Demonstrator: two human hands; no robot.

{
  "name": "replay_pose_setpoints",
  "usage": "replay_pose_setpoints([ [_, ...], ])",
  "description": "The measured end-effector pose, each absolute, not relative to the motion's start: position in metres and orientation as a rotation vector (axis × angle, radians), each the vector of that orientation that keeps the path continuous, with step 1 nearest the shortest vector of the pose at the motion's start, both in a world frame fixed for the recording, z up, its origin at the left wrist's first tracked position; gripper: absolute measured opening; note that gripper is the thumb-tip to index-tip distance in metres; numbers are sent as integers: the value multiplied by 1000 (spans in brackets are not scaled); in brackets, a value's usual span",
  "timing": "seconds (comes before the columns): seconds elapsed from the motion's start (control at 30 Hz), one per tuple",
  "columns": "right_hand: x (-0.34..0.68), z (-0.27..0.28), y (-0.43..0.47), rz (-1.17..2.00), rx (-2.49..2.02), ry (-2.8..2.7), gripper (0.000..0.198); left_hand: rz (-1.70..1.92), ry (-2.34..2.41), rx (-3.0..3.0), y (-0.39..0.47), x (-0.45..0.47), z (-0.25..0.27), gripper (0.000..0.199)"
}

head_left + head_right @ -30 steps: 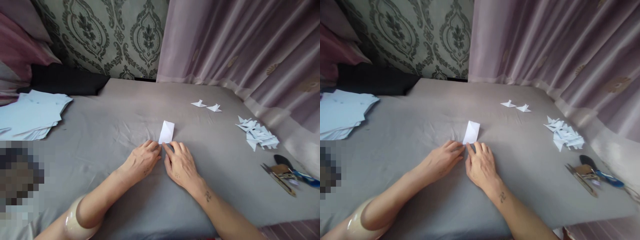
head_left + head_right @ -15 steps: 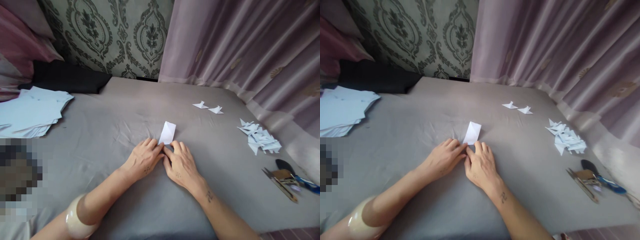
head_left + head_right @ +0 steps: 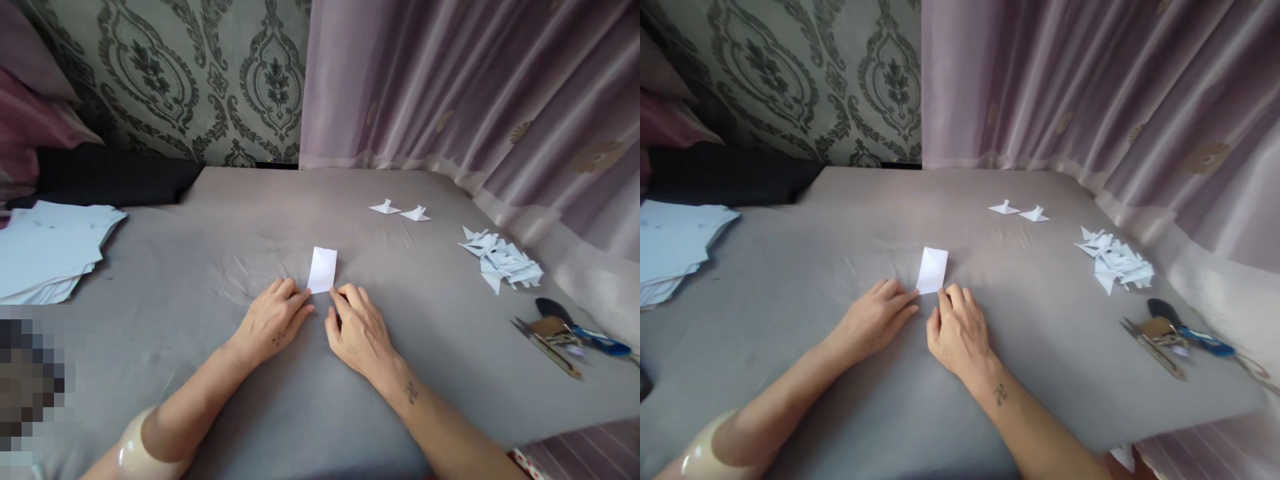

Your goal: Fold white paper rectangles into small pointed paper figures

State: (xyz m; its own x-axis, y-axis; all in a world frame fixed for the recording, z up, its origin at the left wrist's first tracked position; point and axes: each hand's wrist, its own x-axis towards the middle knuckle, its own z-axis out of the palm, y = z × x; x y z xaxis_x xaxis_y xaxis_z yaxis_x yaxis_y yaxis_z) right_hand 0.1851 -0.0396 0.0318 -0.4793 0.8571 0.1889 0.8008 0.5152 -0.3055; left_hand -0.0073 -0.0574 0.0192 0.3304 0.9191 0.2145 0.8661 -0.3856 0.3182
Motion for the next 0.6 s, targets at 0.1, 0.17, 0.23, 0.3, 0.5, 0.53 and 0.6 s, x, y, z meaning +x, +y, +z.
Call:
replay_pose_setpoints([
  [0.1,188,28,-36,205,-1419,-2361,30,760,1666,2213,-48,-14,12,30],
  [0.17,190,26,-34,170,-1455,-2294,30,809,1664,2180,-42,-16,7,41],
  [0.23,191,23,-32,167,-1476,-2245,34,777,1663,2233,-38,-15,3,47],
  [0.3,189,21,-29,196,-1475,-2223,37,727,1654,2321,-36,-13,2,46],
  [0.5,182,15,-14,241,-1493,-2151,12,714,1591,2461,-39,-10,1,44],
  [0.53,183,15,-11,255,-1502,-2135,13,715,1584,2483,-40,-10,2,46],
  [0.6,187,16,-7,323,-1498,-2090,20,700,1613,2543,-41,-9,4,50],
])
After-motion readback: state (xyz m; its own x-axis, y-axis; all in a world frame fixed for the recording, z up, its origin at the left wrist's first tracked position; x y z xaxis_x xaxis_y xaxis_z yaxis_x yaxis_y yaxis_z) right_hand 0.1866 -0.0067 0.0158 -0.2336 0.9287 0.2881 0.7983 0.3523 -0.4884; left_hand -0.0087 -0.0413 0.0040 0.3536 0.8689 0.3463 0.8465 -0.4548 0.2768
